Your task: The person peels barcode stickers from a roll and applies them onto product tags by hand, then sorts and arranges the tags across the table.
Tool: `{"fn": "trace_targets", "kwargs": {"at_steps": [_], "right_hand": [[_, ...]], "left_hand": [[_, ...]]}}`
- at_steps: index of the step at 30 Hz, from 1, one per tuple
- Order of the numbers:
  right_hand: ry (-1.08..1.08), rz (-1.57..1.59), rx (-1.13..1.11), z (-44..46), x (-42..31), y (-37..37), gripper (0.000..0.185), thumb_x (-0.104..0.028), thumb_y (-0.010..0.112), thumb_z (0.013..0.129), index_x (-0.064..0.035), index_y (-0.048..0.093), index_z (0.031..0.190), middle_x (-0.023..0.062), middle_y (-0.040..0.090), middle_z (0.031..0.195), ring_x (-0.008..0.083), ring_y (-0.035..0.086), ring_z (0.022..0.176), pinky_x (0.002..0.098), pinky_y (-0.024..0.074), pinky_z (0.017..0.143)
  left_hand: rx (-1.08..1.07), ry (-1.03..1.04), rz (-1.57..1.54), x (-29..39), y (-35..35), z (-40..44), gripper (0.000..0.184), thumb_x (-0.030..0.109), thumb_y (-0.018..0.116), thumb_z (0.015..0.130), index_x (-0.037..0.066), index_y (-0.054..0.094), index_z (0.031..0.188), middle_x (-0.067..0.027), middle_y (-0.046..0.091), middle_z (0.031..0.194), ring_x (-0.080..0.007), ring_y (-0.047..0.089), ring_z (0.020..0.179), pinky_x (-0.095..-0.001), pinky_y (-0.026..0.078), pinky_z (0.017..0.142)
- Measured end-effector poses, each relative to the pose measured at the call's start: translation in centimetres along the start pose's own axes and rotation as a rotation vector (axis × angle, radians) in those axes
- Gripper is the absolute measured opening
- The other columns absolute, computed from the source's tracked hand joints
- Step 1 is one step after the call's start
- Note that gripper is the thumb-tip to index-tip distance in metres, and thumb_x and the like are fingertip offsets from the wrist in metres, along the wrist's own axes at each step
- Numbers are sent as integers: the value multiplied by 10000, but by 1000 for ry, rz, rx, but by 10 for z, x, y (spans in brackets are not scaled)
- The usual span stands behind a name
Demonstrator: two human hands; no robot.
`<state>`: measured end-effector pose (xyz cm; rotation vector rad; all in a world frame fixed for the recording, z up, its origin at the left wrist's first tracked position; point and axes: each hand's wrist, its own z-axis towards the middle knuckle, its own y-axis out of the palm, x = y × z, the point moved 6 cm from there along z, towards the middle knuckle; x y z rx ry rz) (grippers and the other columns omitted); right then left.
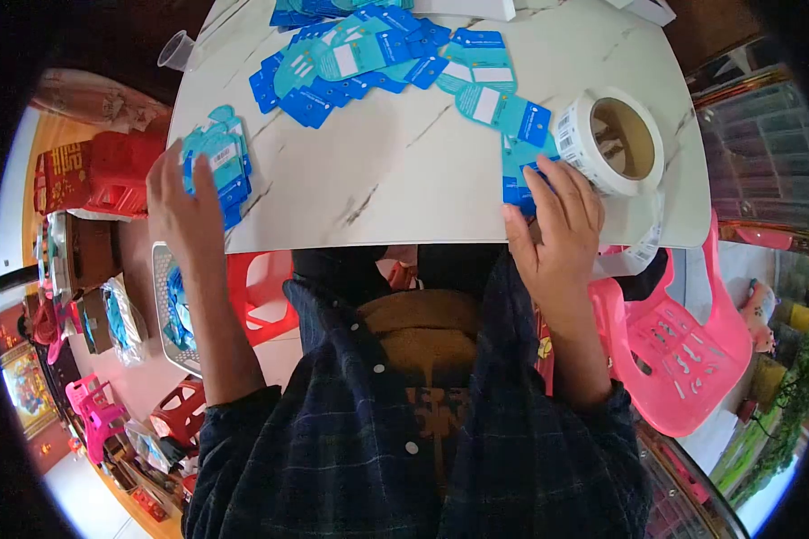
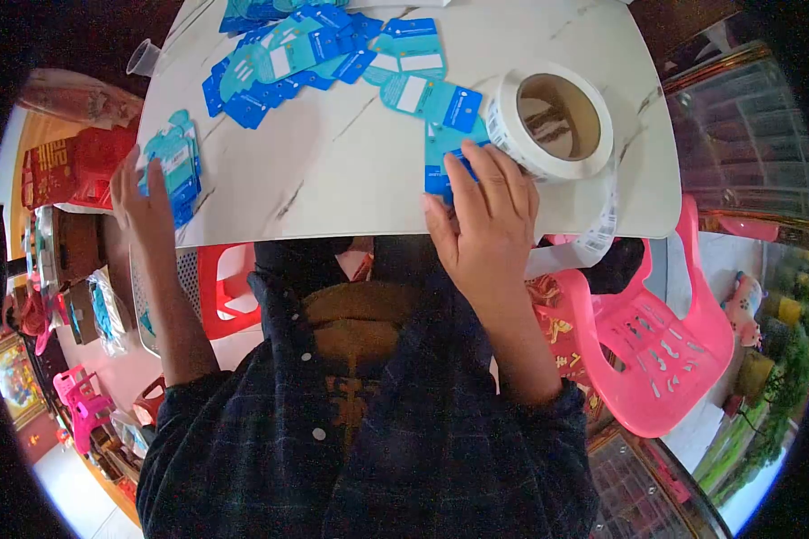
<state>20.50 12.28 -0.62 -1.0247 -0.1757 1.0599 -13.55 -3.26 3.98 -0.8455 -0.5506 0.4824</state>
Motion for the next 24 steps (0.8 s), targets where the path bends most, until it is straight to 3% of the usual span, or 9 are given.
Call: {"fn": "trace_targets", "kwargs": {"at_steps": [2, 6, 7, 9, 12, 17, 22, 24], "right_hand": [[-2, -32, -23, -1, -1, 4, 338, -198, 687, 870, -45, 664, 1170, 114, 611, 1304, 316, 557, 1212, 433, 407, 1021], [-11, -58, -43, 2, -5, 5, 306, -200, 641, 906, -47, 678, 1170, 105, 615, 1323, 298, 549, 1242, 424, 393, 1045], [-13, -71, -48, 2, -5, 5, 299, -200, 625, 919, -48, 683, 1169, 102, 616, 1330, 292, 546, 1252, 421, 388, 1053], [-16, -74, -44, 2, -5, 6, 297, -197, 637, 907, -57, 683, 1166, 98, 613, 1330, 288, 549, 1249, 421, 395, 1045], [-14, -80, -37, 0, -2, 7, 300, -189, 671, 874, -85, 685, 1155, 86, 603, 1332, 279, 555, 1240, 420, 416, 1021], [2, -29, -31, 2, -3, 5, 273, -185, 612, 917, -54, 694, 1142, 94, 612, 1345, 292, 556, 1247, 415, 398, 1038], [6, -32, -17, 2, -5, 7, 266, -160, 608, 912, -55, 689, 1142, 96, 614, 1343, 299, 559, 1245, 419, 403, 1035], [3, -39, -22, 1, -6, 8, 266, -152, 609, 909, -53, 687, 1143, 99, 614, 1342, 299, 559, 1245, 419, 405, 1033]], "left_hand": [[19, 183, -24, 38, 1, -8, 321, 111, 656, 909, 45, 649, 1223, -137, 663, 1206, -282, 635, 1059, -380, 514, 892], [-250, 554, -533, 143, 35, -38, 360, 121, 702, 864, 84, 656, 1219, -97, 633, 1279, -267, 581, 1177, -383, 446, 1007], [-258, 696, -448, 171, 36, -45, 352, 166, 689, 876, 76, 653, 1215, -84, 623, 1296, -263, 559, 1223, -387, 423, 1033], [-325, 753, -556, 203, 56, -51, 346, 213, 670, 891, 77, 653, 1208, -75, 611, 1321, -266, 536, 1264, -401, 411, 1048], [-323, 820, -480, 216, 83, -57, 332, 242, 660, 897, 67, 663, 1180, -77, 617, 1317, -279, 544, 1260, -398, 407, 1055], [-420, 749, -507, 188, 69, -55, 275, 212, 669, 898, 44, 679, 1115, -98, 628, 1294, -288, 571, 1220, -386, 432, 1031], [-540, 543, -658, 136, 49, -58, 190, 83, 704, 853, -9, 686, 1018, -130, 640, 1224, -306, 612, 1107, -383, 503, 926], [-496, 528, -649, 130, 44, -61, 190, 82, 704, 852, -11, 686, 1017, -133, 637, 1223, -311, 611, 1103, -384, 504, 924]]}}
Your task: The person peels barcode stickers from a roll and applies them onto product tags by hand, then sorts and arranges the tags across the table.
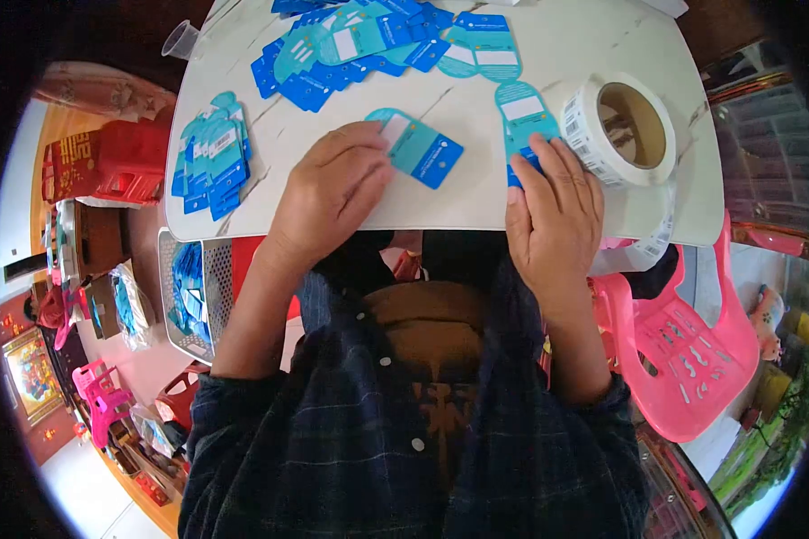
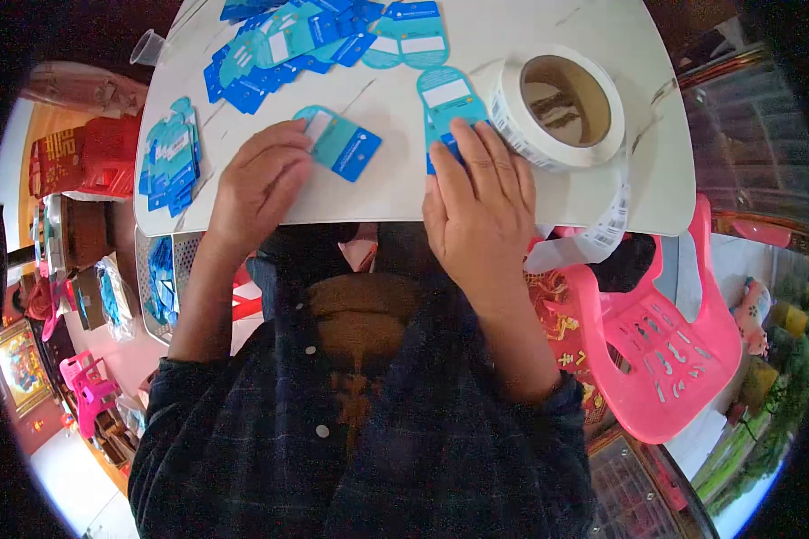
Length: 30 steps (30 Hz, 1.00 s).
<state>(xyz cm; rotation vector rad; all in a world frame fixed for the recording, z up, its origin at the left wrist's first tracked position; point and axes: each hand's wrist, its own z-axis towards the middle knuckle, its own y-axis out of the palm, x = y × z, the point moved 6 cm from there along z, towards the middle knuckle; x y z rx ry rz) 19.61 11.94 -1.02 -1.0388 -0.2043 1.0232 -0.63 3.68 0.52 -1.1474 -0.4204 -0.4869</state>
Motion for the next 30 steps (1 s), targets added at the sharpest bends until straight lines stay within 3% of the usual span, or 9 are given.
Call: {"fn": "trace_targets", "kwargs": {"at_steps": [6, 9, 16, 19, 23, 25, 26, 28, 30], "right_hand": [[-30, -39, 24, -3, 2, 2, 274, -123, 631, 876, -53, 675, 1137, 104, 614, 1332, 304, 564, 1235, 422, 419, 1026], [-50, -36, 46, -5, 5, 0, 282, -119, 652, 852, -59, 671, 1127, 101, 613, 1326, 310, 568, 1224, 425, 427, 1021], [-12, 185, 215, -45, 21, -43, 303, -89, 608, 883, -6, 631, 1173, 184, 598, 1305, 341, 549, 1216, 438, 426, 1042], [210, 70, 449, -73, 45, -63, 305, -68, 581, 920, 9, 595, 1215, 183, 615, 1227, 274, 579, 1129, 401, 455, 1001], [801, 671, 658, -118, 107, -55, 292, -58, 572, 952, 8, 578, 1236, 147, 635, 1134, 183, 589, 1019, 319, 476, 929], [1002, 871, 392, -140, 124, -39, 252, -48, 583, 960, 16, 599, 1203, 119, 655, 1076, 120, 590, 929, 248, 479, 844], [1027, 858, 427, -147, 127, -40, 252, -48, 583, 960, 16, 599, 1203, 119, 655, 1076, 120, 590, 929, 248, 479, 844], [1086, 1199, 375, -152, 122, -26, 229, -49, 600, 954, 16, 623, 1172, 97, 672, 1058, 111, 601, 881, 223, 476, 795], [1090, 1227, 394, -153, 114, -31, 227, -39, 602, 949, 18, 626, 1168, 98, 675, 1061, 112, 604, 877, 224, 479, 795]], "left_hand": [[179, -18, 83, 27, 8, 1, 203, 89, 712, 844, -11, 686, 1019, -151, 616, 1227, -338, 603, 1108, -391, 503, 925], [114, 97, 188, 40, 25, 2, 234, 90, 729, 823, 0, 686, 1034, -139, 608, 1247, -331, 602, 1137, -397, 501, 944], [16, 191, 4, 36, 24, -12, 221, 70, 735, 797, 12, 679, 1002, -119, 637, 1211, -339, 602, 1163, -410, 496, 971], [17, 164, -41, 31, 18, -16, 177, 33, 719, 789, 10, 664, 955, -115, 656, 1179, -341, 604, 1168, -412, 496, 974], [-1, 142, -85, 30, 20, -14, 146, -34, 676, 780, 2, 646, 919, -126, 667, 1154, -347, 608, 1168, -410, 496, 971], [-23, 105, -89, 29, 21, -14, 152, -56, 662, 778, 4, 644, 916, -132, 671, 1148, -346, 611, 1169, -407, 495, 972], [-52, 132, -101, 30, 22, -14, 152, -56, 662, 778, 4, 644, 916, -132, 671, 1148, -346, 611, 1169, -407, 495, 972], [-37, 82, -50, 29, 20, -14, 157, -51, 659, 782, 8, 645, 927, -135, 672, 1144, -351, 608, 1169, -424, 494, 975], [-35, 88, -58, 33, 20, -14, 159, -48, 660, 784, 9, 647, 931, -135, 671, 1145, -352, 608, 1168, -427, 494, 974]]}}
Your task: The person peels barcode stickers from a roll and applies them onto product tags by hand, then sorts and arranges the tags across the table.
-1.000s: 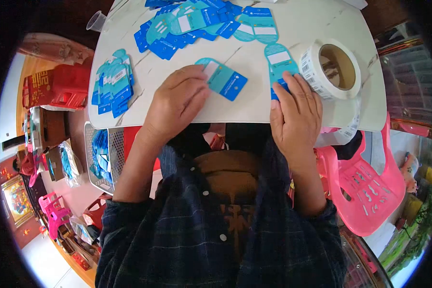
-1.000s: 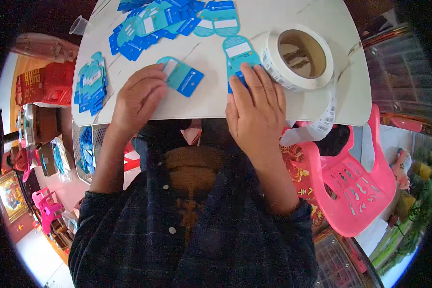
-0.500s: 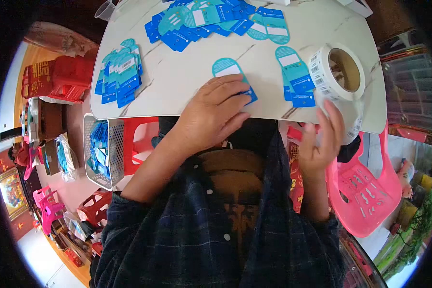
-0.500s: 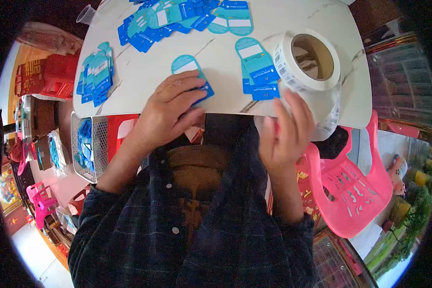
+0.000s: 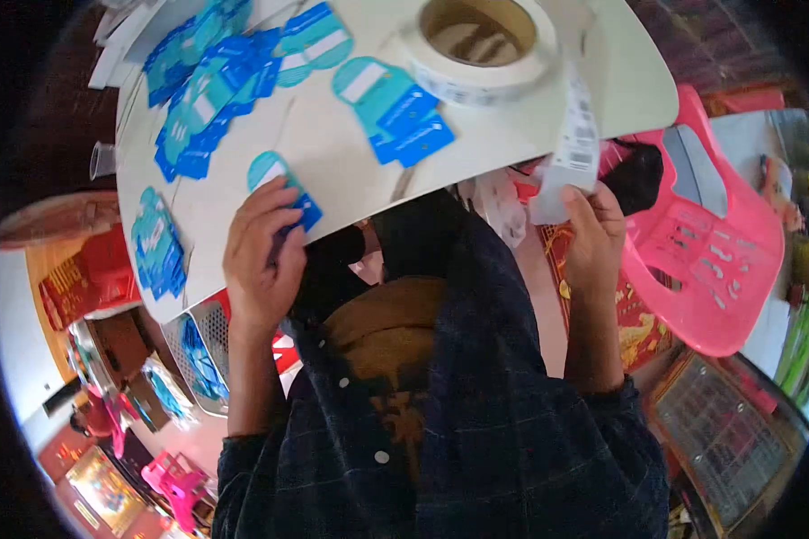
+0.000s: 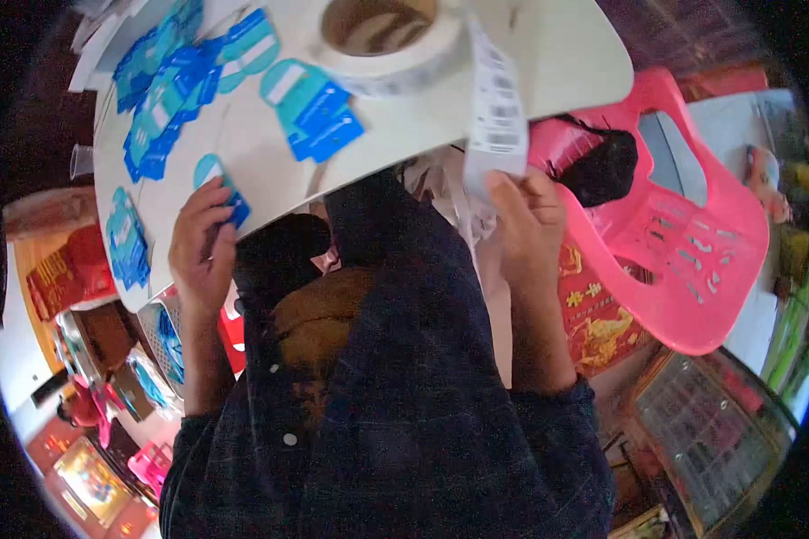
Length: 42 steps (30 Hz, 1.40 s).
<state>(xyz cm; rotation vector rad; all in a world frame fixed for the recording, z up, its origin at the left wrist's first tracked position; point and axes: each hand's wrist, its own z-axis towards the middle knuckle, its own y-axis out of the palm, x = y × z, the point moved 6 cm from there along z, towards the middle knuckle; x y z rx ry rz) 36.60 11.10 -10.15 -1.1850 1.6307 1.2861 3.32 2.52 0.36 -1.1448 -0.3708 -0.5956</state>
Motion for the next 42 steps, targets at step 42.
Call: {"fn": "trace_targets", "kwargs": {"at_steps": [42], "right_hand": [[73, 234, -433, -12, -56, 41, 323, 37, 599, 866, 19, 650, 1184, 87, 627, 1036, 162, 520, 859, 263, 397, 763]], "left_hand": [[-204, 451, 15, 126, 102, 116, 316, 220, 801, 742, 83, 748, 1022, -78, 670, 1136, -310, 602, 1113, -439, 476, 943]]}}
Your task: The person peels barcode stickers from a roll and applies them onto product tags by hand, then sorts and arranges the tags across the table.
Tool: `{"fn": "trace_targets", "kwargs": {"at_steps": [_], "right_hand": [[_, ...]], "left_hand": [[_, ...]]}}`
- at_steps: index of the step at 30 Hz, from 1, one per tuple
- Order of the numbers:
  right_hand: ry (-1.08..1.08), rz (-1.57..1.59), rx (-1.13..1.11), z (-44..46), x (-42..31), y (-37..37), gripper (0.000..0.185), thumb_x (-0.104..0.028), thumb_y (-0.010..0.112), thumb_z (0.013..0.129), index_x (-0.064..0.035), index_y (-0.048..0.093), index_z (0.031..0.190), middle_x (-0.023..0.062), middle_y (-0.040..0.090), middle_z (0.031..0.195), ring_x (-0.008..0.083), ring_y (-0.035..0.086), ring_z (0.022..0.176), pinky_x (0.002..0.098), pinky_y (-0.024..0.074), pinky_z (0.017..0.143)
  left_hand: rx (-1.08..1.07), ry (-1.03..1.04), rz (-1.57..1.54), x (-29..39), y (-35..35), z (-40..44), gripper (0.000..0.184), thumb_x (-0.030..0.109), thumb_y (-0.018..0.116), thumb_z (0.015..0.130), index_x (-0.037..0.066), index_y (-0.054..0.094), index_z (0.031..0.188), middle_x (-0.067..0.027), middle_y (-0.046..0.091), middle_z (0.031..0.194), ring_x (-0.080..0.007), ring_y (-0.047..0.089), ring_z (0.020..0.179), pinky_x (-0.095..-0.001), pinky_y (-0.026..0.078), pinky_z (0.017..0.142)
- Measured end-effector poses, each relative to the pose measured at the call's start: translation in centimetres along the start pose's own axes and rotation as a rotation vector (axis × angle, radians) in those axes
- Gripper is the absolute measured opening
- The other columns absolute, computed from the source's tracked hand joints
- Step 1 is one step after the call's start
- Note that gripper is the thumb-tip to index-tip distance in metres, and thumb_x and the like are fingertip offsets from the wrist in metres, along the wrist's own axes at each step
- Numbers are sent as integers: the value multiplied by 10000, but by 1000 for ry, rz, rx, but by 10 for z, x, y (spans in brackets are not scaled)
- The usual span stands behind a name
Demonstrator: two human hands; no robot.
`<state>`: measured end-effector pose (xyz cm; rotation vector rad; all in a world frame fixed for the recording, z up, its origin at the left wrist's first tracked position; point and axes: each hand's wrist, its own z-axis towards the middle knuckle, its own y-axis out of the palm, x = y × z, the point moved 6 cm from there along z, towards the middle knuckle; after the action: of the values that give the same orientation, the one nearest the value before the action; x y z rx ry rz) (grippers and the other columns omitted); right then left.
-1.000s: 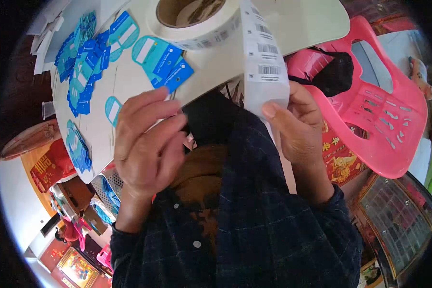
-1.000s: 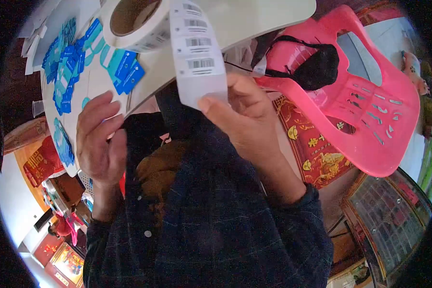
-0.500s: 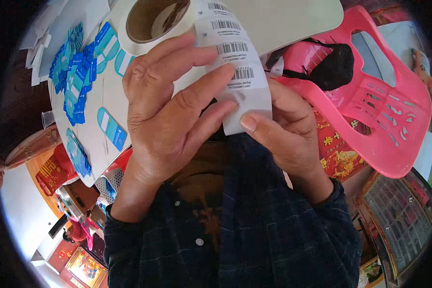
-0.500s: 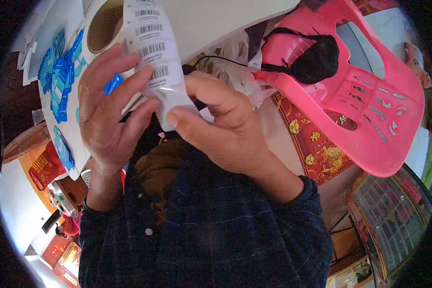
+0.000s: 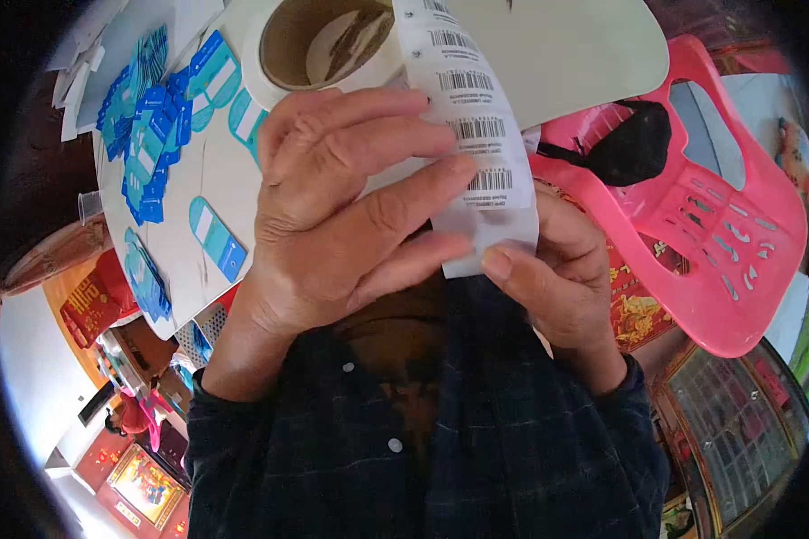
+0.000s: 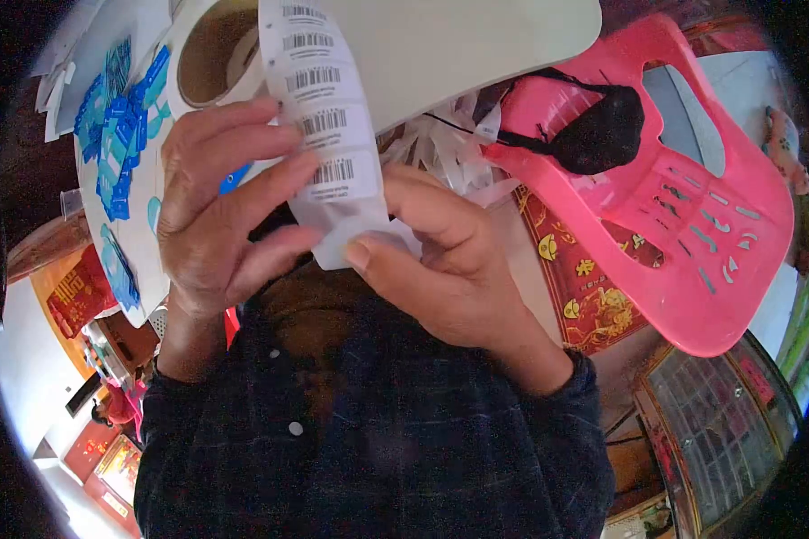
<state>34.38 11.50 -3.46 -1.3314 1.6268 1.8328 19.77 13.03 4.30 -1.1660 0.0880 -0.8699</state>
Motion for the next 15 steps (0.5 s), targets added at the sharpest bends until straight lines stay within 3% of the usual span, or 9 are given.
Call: {"fn": "trace_targets", "kwargs": {"at_steps": [12, 15], "right_hand": [[-225, -445, -87, 2, -15, 8, 327, 42, 598, 810, 17, 663, 1129, 92, 588, 894, 204, 491, 773, 299, 392, 708], [-141, -576, -123, -1, -15, 9, 408, 50, 591, 822, 27, 635, 1226, 121, 614, 1132, 217, 547, 989, 313, 424, 864]], "left_hand": [[3, 18, -75, -7, -6, 0, 278, 211, 797, 739, 90, 749, 984, -68, 682, 1104, -293, 610, 1091, -456, 452, 952], [-14, 27, 0, -4, -8, -1, 241, 188, 795, 739, 103, 749, 959, -49, 691, 1093, -260, 626, 1060, -454, 418, 988]]}}
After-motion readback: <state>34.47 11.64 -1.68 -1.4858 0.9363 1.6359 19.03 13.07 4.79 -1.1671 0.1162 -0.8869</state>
